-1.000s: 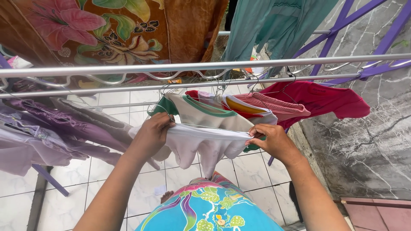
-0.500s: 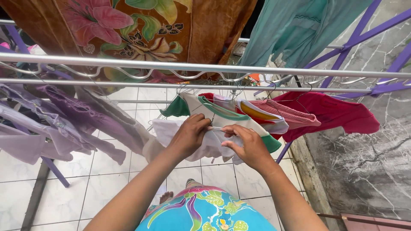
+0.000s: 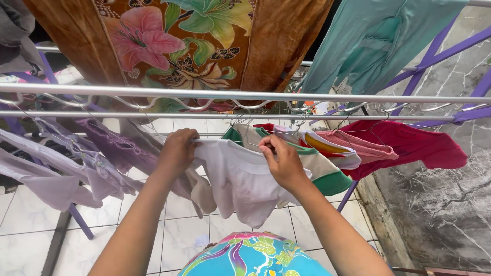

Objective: Hanging various pieces of laundry from a basket onto a drying rack, including using a circular clip hanger for smaller items.

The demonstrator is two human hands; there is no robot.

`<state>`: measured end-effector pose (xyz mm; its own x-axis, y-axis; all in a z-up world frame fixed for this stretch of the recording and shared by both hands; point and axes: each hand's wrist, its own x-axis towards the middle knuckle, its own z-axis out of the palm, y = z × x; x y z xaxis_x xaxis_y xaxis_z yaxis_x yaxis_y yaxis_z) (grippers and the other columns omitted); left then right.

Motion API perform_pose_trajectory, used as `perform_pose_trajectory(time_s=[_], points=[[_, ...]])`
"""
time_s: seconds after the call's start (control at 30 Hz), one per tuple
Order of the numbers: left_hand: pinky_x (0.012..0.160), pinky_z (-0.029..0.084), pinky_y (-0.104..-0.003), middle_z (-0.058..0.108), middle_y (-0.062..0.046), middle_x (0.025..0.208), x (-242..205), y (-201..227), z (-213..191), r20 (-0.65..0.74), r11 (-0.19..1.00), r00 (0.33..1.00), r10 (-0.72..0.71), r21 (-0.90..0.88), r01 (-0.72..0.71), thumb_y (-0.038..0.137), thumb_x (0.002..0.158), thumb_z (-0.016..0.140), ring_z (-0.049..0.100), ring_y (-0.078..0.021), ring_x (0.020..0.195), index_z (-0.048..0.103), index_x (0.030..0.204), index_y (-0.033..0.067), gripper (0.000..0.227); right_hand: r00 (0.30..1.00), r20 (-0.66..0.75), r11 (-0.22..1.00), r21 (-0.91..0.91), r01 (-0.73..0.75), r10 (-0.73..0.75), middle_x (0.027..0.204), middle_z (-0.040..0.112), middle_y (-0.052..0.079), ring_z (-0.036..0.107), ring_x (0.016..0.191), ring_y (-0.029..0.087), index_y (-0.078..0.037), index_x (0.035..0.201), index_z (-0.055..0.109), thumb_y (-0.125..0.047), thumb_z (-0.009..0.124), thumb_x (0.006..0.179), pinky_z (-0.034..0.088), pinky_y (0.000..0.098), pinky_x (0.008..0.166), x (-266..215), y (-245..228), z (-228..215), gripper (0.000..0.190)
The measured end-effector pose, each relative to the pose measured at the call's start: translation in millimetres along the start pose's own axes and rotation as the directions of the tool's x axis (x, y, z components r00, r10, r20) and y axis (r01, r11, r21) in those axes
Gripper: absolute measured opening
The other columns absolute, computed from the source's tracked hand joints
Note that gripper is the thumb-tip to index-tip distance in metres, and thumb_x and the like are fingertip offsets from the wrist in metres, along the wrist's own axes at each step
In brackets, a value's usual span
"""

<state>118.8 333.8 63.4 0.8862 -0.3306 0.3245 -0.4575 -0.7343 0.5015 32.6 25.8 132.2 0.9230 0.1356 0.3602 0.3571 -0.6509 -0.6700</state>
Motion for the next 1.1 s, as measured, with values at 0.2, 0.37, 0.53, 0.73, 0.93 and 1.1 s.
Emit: perform_pose_trajectory(time_s=[0.2, 0.37, 0.53, 0.73, 0.93, 1.1], points=[[0.089, 0.056, -0.036, 0.073, -0.008, 0.089, -1, -55, 8, -0.074, 0.97, 0.985, -0.157, 0.173, 0.168, 0.008, 0.09, 0.073, 0.072, -0.0241, 0.092, 0.075, 0.104, 0.0083, 0.015, 0.983, -0.117, 0.985, -0.118, 0.129, -0.143, 0.085, 0.068, 0.01, 0.068, 0.082, 0.03, -0.012, 0.102, 0.065, -0.019, 0.055, 0.106, 0.056, 0.0402, 0.077, 27, -16, 39, 0.014], [0.123, 0.029, -0.052, 0.051, -0.034, 0.144, -2, 17, -35, 0.02, 0.964, 0.984, -0.178, 0.202, 0.171, -0.003, 0.089, 0.069, 0.044, -0.0448, 0.142, 0.048, 0.145, -0.0128, 0.061, 0.931, -0.257, 0.93, -0.325, 0.169, -0.259, 0.084, 0.064, 0.007, 0.068, 0.078, 0.026, -0.01, 0.101, 0.065, -0.02, 0.057, 0.107, 0.056, 0.0349, 0.069, 37, -18, 71, 0.014], [0.12, 0.034, -0.055, 0.042, -0.04, 0.149, -5, 25, -36, 0.081, 0.979, 0.98, -0.184, 0.1, 0.176, -0.005, 0.091, 0.062, 0.04, -0.0526, 0.142, 0.039, 0.15, -0.0151, 0.064, 0.862, -0.332, 0.843, -0.507, 0.18, -0.383, 0.082, 0.06, 0.004, 0.066, 0.074, 0.023, -0.011, 0.101, 0.065, -0.022, 0.059, 0.106, 0.055, 0.0317, 0.064, 43, -2, 106, 0.014], [0.112, 0.045, -0.052, 0.056, -0.037, 0.135, -2, 6, -15, 0.139, 0.989, 0.986, -0.088, 0.129, 0.07, 0.0, 0.095, 0.061, 0.054, -0.0494, 0.132, 0.052, 0.142, -0.0126, 0.049, 0.928, -0.209, 0.875, -0.444, 0.192, -0.31, 0.079, 0.057, -0.002, 0.066, 0.073, 0.018, -0.015, 0.101, 0.065, -0.026, 0.057, 0.106, 0.055, 0.0283, 0.063, 41, 9, 134, 0.015], [0.095, 0.054, -0.05, 0.058, -0.028, 0.116, -6, 7, 2, -0.021, 0.998, 0.998, 0.054, 0.01, -0.054, 0.002, 0.09, 0.064, 0.062, -0.0488, 0.112, 0.054, 0.129, -0.0112, 0.043, 0.977, -0.167, 0.972, -0.217, 0.092, -0.13, 0.096, 0.067, 0.002, 0.073, 0.084, 0.023, -0.011, 0.111, 0.069, -0.023, 0.059, 0.105, 0.059, 0.0299, 0.071, 9, -4, 114, 0.016], [0.105, 0.044, -0.043, 0.044, -0.014, 0.119, -24, 27, 32, -0.224, 0.972, 0.946, 0.235, 0.073, -0.224, 0.013, 0.095, 0.069, 0.051, -0.0342, 0.12, 0.053, 0.107, 0.0038, 0.022, 0.982, -0.188, 0.985, -0.163, -0.066, 0.034, 0.104, 0.071, 0.008, 0.075, 0.088, 0.029, -0.009, 0.122, 0.068, -0.016, 0.061, 0.102, 0.062, 0.0368, 0.073, -50, 2, 94, 0.022]])
